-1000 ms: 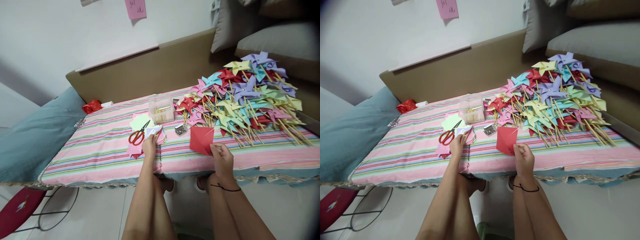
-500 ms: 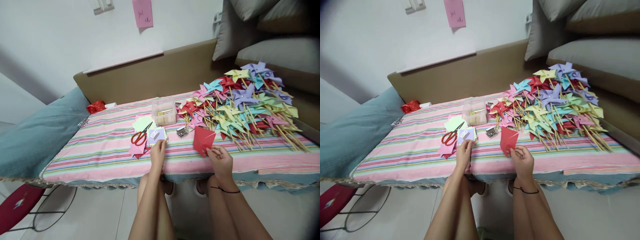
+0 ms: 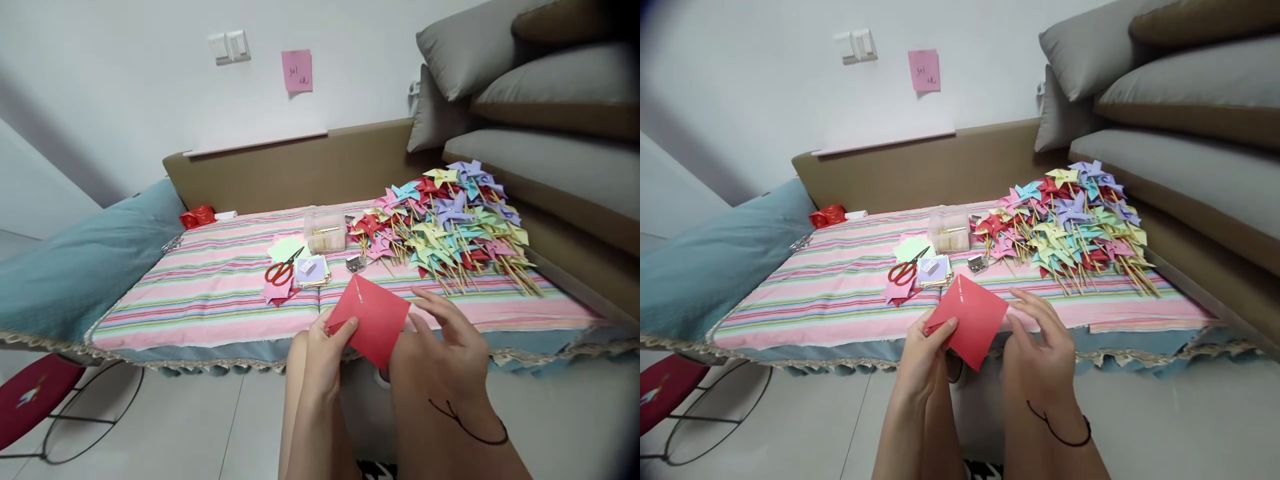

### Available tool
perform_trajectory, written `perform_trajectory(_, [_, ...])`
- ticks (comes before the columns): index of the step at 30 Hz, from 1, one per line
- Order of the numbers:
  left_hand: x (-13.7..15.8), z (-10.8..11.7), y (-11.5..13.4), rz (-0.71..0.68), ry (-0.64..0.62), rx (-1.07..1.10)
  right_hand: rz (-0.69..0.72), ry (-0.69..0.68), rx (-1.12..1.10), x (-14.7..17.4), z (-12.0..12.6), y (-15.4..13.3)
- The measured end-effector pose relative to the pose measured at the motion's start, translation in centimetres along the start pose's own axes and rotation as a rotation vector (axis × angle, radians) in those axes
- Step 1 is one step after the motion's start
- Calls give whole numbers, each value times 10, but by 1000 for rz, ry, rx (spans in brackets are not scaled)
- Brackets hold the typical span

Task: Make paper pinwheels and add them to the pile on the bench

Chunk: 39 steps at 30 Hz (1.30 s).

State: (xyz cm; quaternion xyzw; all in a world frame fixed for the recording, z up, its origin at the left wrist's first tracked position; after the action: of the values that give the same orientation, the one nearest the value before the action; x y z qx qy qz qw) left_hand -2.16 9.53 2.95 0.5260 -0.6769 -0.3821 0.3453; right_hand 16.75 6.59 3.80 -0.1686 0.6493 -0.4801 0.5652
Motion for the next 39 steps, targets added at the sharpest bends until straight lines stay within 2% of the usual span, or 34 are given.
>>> perform_trajectory(1, [5,-1,2,-24,14,15,-157,58,-118,6,0,1])
perform_trajectory(3, [16,-4,4,-48,46,36,-420,26,-379,18,-9,-2])
perform_trajectory(5, [26,-7,5,-61,62,29,-561,-92,-541,28,-22,-13])
perform_trajectory(7, [35,-9,6,-67,47,3,-605,-139,-550,33,-26,-25])
perform_trajectory(11, [47,-5,5,-11,-12,-14,-580,-112,-424,37,-18,-37])
perform_trajectory(19, [58,16,11,79,-35,-198,-555,-189,-351,49,-1,-17])
perform_trajectory(22, [60,14,11,104,-50,-247,-582,-253,-381,52,-3,-15])
perform_trajectory(26, [60,6,5,140,-143,-202,-596,-338,-397,53,-8,-17])
perform_trajectory(33, [59,8,1,130,-78,-196,-568,-397,-379,52,-12,-19])
perform_trajectory(36, [59,10,7,49,-87,-257,-471,-363,-360,48,-10,-19])
perform_trajectory(39, [57,13,15,-103,-69,-374,-235,-299,-295,41,-6,-24])
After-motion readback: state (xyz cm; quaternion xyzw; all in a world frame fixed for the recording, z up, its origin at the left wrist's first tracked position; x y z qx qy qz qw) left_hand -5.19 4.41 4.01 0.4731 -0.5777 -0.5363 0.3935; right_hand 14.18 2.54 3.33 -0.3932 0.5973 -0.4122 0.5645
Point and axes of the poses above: each hand's wrist, its own x-axis away from the middle knuckle, its own z-axis out of the back of the hand, y = z × x, the point moved 5 cm from there along -x, towards the middle knuckle, and after that the axes turned 7 degrees about -y, right-handed, at the moved point
